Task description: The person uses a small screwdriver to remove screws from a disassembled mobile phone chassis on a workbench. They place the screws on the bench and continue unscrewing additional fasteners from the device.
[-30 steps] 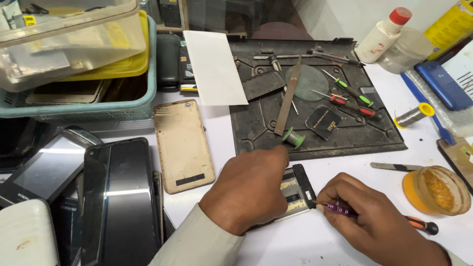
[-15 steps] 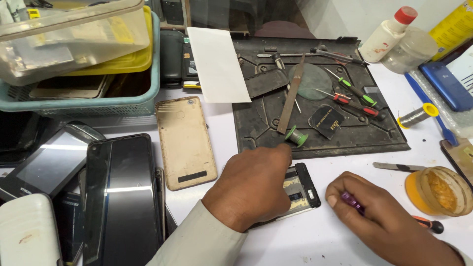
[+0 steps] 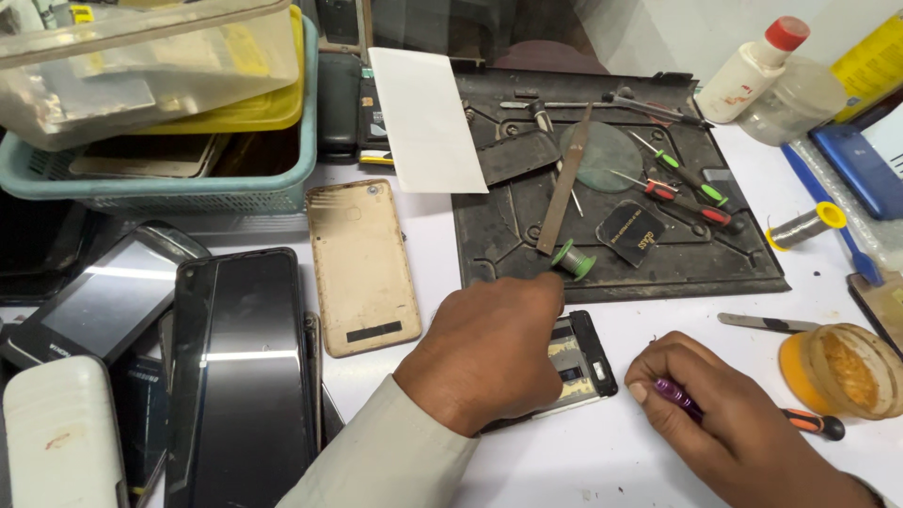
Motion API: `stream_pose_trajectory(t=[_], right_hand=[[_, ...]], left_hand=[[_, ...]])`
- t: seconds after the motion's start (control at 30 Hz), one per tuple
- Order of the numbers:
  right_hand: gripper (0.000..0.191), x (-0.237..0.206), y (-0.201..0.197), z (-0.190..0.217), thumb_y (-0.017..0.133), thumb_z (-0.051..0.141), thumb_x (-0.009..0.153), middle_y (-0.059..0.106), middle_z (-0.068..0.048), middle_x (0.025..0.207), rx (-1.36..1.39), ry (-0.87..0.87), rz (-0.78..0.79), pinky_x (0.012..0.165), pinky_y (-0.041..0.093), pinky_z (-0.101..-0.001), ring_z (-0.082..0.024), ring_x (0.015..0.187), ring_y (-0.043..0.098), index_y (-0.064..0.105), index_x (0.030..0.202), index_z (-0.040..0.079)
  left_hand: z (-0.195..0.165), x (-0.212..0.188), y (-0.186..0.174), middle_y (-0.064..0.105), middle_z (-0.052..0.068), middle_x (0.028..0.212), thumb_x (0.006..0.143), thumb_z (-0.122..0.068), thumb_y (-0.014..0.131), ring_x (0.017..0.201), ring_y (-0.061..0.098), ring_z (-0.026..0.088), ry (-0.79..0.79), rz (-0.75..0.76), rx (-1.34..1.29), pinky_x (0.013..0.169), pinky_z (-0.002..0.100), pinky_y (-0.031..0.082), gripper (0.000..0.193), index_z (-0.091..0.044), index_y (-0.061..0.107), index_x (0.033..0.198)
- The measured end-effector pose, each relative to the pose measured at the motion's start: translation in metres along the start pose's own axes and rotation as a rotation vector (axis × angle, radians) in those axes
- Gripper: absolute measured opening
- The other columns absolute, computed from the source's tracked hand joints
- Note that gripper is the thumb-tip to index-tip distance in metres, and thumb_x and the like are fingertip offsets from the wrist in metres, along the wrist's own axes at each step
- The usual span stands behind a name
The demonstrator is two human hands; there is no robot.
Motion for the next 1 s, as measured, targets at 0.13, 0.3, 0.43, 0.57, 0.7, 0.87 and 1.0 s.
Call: stream_pose_trajectory(t=[0.13, 0.3, 0.43, 0.57, 0.7, 0.87, 1.0], right_hand=[[0.017, -0.002, 0.007, -0.001, 0.067, 0.014, 0.092, 0.060, -0.004, 0.106, -0.087, -0.008, -0.024, 0.080, 0.055, -0.0296, -0.017, 0.091, 0.065, 0.064, 0.108, 0.010], [0.022, -0.001, 0.011, 0.003, 0.069, 0.012, 0.086, 0.067, -0.005, 0.106, -0.212, -0.109, -0.072, 0.071, 0.057, -0.0331, -0.023, 0.083, 0.073, 0.061, 0.106, 0.010], [0.022, 0.000, 0.012, 0.004, 0.070, 0.013, 0.085, 0.068, -0.004, 0.108, -0.298, -0.063, -0.065, 0.067, 0.057, -0.0353, -0.024, 0.079, 0.074, 0.062, 0.105, 0.012], [0.022, 0.000, 0.011, 0.007, 0.070, 0.014, 0.084, 0.067, -0.004, 0.105, -0.290, -0.091, -0.071, 0.068, 0.057, -0.0357, -0.024, 0.080, 0.074, 0.060, 0.104, 0.012], [0.022, 0.000, 0.009, 0.008, 0.070, 0.014, 0.085, 0.066, -0.004, 0.101, -0.247, -0.009, -0.038, 0.070, 0.056, -0.0360, -0.023, 0.080, 0.074, 0.061, 0.105, 0.012], [0.017, 0.003, 0.004, 0.010, 0.072, 0.017, 0.088, 0.066, -0.003, 0.098, -0.154, 0.080, 0.003, 0.072, 0.056, -0.0313, -0.017, 0.084, 0.068, 0.067, 0.104, 0.012], [0.016, 0.008, -0.002, 0.013, 0.076, 0.020, 0.091, 0.062, -0.002, 0.097, -0.054, 0.117, 0.021, 0.073, 0.055, -0.0286, -0.015, 0.084, 0.059, 0.071, 0.099, 0.007]], left_hand=[[0.001, 0.000, 0.001, 0.072, 0.023, 0.093, 0.065, -0.006, 0.073, 0.091, 0.071, 0.042, 0.009, -0.011, 0.008, 0.080, 0.050, 0.055, 0.036, -0.002, 0.063, 0.099], [0.001, 0.001, 0.000, 0.072, 0.022, 0.093, 0.064, -0.005, 0.073, 0.091, 0.071, 0.041, 0.005, 0.010, 0.006, 0.080, 0.049, 0.056, 0.037, -0.002, 0.062, 0.100], [0.000, 0.001, -0.001, 0.073, 0.022, 0.093, 0.065, -0.005, 0.072, 0.091, 0.072, 0.041, 0.002, 0.016, 0.010, 0.080, 0.050, 0.056, 0.037, -0.002, 0.062, 0.101], [-0.001, 0.001, -0.002, 0.073, 0.021, 0.094, 0.066, -0.005, 0.072, 0.091, 0.071, 0.040, 0.003, 0.023, 0.014, 0.080, 0.050, 0.056, 0.038, -0.003, 0.062, 0.103], [-0.001, 0.000, -0.001, 0.073, 0.021, 0.094, 0.066, -0.005, 0.072, 0.091, 0.072, 0.040, -0.004, 0.030, 0.009, 0.080, 0.050, 0.056, 0.041, -0.003, 0.062, 0.105], [-0.001, -0.001, -0.001, 0.073, 0.021, 0.095, 0.066, -0.006, 0.072, 0.091, 0.071, 0.040, 0.006, 0.018, 0.013, 0.080, 0.050, 0.055, 0.039, -0.003, 0.063, 0.105], [0.000, -0.001, 0.000, 0.073, 0.021, 0.095, 0.065, -0.006, 0.073, 0.091, 0.071, 0.040, 0.012, 0.007, -0.006, 0.080, 0.050, 0.056, 0.044, -0.004, 0.063, 0.108]])
Point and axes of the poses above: each hand's wrist, its own x-axis towards the middle knuckle, its own y-axis out of the palm, z = x × y, the point moved 2 cm from there along x, towards the middle knuckle
